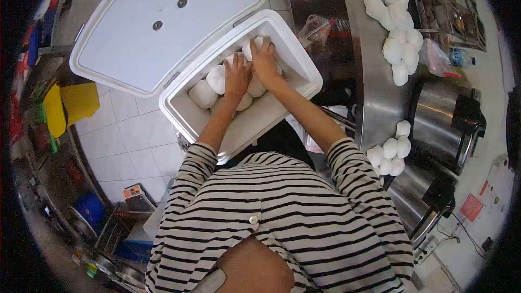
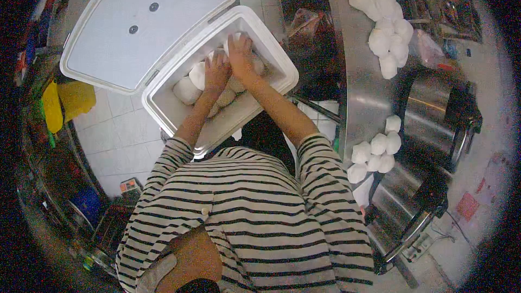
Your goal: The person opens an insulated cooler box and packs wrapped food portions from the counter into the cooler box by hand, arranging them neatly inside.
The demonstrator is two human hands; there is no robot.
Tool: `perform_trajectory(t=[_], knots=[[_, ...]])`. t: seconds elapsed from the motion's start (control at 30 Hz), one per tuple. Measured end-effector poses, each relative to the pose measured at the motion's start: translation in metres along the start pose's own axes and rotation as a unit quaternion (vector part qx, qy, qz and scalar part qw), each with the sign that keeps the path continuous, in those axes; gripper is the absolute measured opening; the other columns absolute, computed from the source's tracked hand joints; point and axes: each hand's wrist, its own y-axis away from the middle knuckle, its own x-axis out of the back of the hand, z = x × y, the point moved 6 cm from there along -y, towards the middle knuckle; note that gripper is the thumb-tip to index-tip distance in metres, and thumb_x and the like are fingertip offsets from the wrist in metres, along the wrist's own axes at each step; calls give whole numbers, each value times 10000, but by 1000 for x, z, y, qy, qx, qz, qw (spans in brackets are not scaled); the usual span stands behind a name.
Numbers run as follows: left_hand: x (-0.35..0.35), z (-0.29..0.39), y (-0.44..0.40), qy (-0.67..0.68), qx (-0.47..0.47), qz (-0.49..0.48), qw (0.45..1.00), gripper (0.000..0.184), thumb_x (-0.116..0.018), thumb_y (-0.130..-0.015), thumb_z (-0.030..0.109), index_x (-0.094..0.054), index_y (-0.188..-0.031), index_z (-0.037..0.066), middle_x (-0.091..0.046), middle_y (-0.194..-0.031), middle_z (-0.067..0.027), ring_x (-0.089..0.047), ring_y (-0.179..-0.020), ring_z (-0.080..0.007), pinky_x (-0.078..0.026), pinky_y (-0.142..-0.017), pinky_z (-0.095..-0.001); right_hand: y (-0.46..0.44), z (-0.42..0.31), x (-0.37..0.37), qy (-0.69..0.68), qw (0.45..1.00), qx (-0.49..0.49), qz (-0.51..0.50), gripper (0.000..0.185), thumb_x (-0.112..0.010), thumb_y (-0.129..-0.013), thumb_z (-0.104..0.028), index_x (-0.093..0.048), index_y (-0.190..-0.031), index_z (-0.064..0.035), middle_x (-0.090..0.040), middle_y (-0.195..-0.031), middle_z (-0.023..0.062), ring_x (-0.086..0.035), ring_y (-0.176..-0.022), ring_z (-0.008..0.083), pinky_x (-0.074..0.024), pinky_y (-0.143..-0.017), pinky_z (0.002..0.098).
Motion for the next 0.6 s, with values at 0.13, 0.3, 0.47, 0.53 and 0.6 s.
perform_trajectory(t=[0.13, 0.3, 0.47, 0.53, 0.6], knots=[[-5, -6, 2, 8, 5, -9, 1000, 364, -544, -816, 230, -484, -1149, 95, -417, -1262, -148, -337, -1239, -312, -272, -969, -573, -11, 3, -17, 13, 993, 49, -107, 504, -553, -743, -142, -442, -1185, 75, -419, -1196, 294, -392, -1121, 424, -310, -988, 477], [-15, -5, 3, 21, 0, 17, 1000, 330, -488, -847, 193, -480, -1146, 53, -428, -1258, -150, -320, -1244, -315, -248, -958, -602, -10, 6, -33, -55, 996, 47, -54, 471, -560, -758, -139, -457, -1155, 95, -457, -1173, 267, -446, -1092, 388, -359, -944, 436], [-26, 10, -9, -140, -20, -75, 987, 339, -434, -877, 218, -497, -1182, 83, -475, -1200, -145, -361, -1208, -324, -307, -895, -605, 13, 14, 103, -326, 943, -56, 19, 329, -573, -782, -139, -562, -1064, 30, -542, -1126, 176, -516, -1047, 294, -410, -892, 382], [-39, 4, -8, -125, -39, -50, 990, 372, -470, -858, 241, -487, -1184, 64, -446, -1250, -144, -336, -1236, -335, -292, -926, -613, 46, 44, 153, -316, 944, -86, 47, 281, -581, -781, -141, -591, -1029, -9, -576, -1079, 150, -543, -999, 281, -429, -862, 379], [-43, -4, -6, -99, -46, -45, 993, 401, -511, -835, 240, -476, -1182, 41, -406, -1294, -147, -315, -1251, -354, -266, -954, -623, 102, 91, 207, -262, 950, -145, 89, 237, -582, -775, -138, -605, -993, -49, -598, -1033, 126, -561, -947, 285, -438, -833, 392]])
